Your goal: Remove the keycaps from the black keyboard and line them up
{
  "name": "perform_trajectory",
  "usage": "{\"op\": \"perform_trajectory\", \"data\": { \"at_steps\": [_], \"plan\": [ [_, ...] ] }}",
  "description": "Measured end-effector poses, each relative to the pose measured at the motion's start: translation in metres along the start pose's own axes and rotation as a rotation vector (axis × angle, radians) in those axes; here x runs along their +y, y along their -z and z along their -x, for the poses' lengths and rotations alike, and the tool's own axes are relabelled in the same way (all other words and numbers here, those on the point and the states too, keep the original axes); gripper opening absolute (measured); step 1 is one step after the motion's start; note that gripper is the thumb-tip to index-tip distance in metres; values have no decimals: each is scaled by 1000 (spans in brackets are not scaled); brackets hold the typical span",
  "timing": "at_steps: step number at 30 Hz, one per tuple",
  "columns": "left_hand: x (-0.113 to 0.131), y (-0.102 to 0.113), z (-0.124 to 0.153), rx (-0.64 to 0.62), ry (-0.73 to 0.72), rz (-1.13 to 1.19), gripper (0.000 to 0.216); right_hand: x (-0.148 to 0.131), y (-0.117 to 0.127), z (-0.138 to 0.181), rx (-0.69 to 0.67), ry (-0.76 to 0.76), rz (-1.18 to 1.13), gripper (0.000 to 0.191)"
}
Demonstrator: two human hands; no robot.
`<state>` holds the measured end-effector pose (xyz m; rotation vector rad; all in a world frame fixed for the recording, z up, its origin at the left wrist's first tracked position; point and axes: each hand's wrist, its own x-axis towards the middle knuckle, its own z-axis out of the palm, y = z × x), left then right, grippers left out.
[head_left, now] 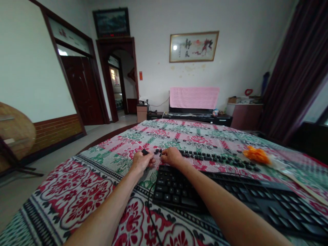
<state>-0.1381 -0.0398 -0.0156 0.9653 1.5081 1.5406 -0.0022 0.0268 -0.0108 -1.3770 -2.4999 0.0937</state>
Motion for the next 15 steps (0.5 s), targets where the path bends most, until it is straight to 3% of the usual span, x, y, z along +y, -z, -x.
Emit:
{"op": "perform_trajectory", "data": {
  "at_steps": [15],
  "plan": [
    [-5,-1,-4,9,8,-22,16,-16,-6,-11,-51,-167,105,28]
  ]
}}
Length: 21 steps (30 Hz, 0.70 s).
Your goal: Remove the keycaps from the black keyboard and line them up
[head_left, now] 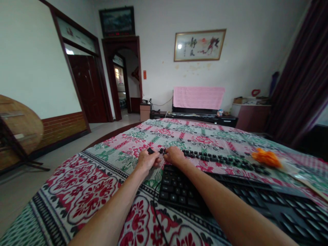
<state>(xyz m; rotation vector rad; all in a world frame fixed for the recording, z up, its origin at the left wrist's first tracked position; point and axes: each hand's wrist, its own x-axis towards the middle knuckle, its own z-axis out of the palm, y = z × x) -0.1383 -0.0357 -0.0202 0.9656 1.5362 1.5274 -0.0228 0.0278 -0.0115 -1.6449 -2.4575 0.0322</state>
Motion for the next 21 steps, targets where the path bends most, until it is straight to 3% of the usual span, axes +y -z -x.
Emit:
{"op": "perform_trajectory", "data": {
  "at_steps": [21],
  "plan": [
    [-1,1,0,-36,-5,-12,15,0,-1,-2,-6,31,15,30]
  ]
}}
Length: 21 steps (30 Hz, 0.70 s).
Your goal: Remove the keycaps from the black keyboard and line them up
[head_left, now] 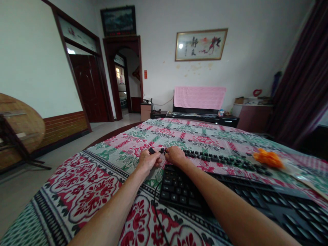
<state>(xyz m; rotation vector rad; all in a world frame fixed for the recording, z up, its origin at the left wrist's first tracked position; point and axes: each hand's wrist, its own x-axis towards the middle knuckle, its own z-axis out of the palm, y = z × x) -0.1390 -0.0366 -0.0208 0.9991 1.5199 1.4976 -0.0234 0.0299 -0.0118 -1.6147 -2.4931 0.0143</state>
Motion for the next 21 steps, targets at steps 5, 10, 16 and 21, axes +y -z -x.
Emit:
{"op": "perform_trajectory", "data": {
  "at_steps": [5,10,16,21],
  "plan": [
    [4,-1,2,7,20,0,13,1,0,1,-4,6,-5,30],
    [3,-1,1,12,11,-44,11,1,1,0,8,8,-15,30],
    [6,1,2,-15,12,-49,15,15,21,8,32,55,-19,28],
    [22,-2,15,-181,20,-60,20,47,39,40,32,122,-85,28]
  ]
}}
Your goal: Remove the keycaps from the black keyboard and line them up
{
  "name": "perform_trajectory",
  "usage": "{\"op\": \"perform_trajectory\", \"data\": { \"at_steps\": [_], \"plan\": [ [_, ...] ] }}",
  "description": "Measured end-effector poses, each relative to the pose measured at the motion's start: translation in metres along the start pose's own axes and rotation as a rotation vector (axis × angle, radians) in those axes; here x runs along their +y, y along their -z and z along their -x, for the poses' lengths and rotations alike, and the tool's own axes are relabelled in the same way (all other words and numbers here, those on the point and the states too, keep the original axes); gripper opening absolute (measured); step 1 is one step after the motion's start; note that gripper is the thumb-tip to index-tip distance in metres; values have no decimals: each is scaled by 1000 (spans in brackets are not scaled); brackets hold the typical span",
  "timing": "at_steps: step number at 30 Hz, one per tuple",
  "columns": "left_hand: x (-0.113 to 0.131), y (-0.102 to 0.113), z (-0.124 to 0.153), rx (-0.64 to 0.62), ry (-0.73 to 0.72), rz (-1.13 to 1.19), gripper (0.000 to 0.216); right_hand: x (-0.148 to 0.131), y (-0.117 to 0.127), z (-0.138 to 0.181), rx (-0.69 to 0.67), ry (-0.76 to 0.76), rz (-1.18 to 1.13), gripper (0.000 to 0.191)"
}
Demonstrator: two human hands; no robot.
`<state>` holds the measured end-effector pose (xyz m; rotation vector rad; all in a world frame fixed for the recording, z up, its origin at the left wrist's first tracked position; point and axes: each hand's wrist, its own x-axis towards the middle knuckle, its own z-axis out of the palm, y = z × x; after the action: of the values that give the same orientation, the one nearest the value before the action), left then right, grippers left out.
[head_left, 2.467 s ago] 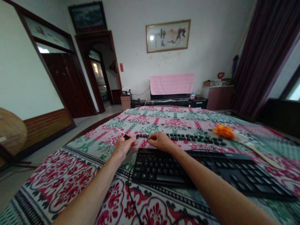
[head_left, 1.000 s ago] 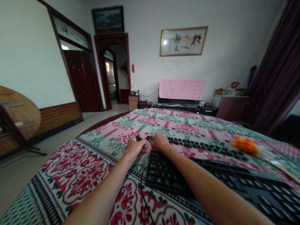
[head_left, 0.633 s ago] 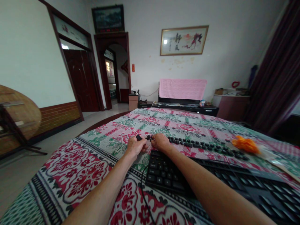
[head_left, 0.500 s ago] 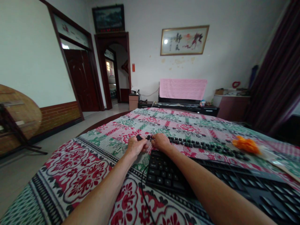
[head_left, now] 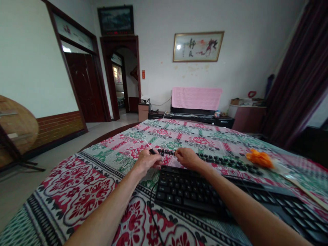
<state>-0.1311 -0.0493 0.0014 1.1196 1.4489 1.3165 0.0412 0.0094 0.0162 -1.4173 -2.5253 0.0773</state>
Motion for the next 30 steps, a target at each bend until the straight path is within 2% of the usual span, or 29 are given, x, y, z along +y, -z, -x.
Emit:
{"op": "perform_trajectory", "data": {
  "at_steps": [3,10,18,25,30],
  "plan": [
    [9,-5,10,-112,-1,-90,19,14,6,26,-12,-18,-123,26],
    [15,-18,23,-222,27,-176,15,25,5,60,12,1,-193,26],
    [19,-19,27,-201,17,-277,19,38,6,62,-106,89,-273,23],
    [23,-18,29,-238,7,-303,19,37,2,59,-121,76,-233,28],
    [27,-20,32,-226,29,-322,18,34,-6,57,-64,35,-185,30]
  ]
}}
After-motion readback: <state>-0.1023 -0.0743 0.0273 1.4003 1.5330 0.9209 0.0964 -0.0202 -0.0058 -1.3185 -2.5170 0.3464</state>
